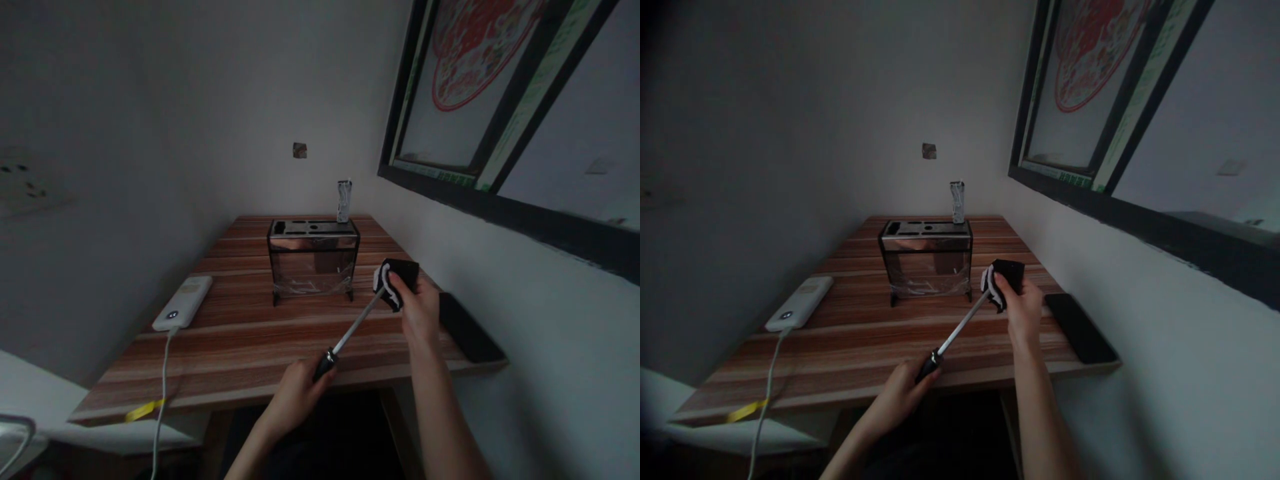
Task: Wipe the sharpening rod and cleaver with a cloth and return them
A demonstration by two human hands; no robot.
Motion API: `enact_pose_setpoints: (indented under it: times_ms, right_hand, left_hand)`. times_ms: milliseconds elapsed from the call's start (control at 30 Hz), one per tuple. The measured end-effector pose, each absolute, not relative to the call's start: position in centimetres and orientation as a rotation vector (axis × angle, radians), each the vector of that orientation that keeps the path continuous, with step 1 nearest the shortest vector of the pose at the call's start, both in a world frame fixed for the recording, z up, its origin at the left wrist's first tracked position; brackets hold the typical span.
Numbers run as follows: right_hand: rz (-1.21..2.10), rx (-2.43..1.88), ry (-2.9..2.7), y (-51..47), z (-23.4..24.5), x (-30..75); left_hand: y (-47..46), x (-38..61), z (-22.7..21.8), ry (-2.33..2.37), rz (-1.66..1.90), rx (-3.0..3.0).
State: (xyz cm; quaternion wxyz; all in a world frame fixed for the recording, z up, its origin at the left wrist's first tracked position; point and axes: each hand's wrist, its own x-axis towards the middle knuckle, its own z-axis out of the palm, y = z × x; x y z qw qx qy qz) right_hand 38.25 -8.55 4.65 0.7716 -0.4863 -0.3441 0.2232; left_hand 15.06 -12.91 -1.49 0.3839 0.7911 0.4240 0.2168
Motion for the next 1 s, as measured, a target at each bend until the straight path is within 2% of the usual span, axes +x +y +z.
enact_pose_setpoints:
  times_ms: [267, 433, 733, 1000]
  right_hand:
    - [0.421, -0.976, -0.611, -8.0, 4.3, 37.6]
    - [0.422, -1.088, -0.701, -8.4, 3.6, 36.5]
    - [0.665, -1.271, -0.991, -11.8, 0.9, 31.5]
    - [0.822, -1.232, -1.033, -14.3, 0.1, 28.2]
  left_hand:
    - [-12.9, 15.0, -1.5, 1.099, 0.547, 2.051]
    - [-12.8, 15.0, -1.5, 1.094, 0.549, 2.030]
    - [-12.7, 15.0, -1.7, 1.116, 0.615, 1.911]
    - [-12.8, 15.1, -1.9, 1.106, 0.651, 1.826]
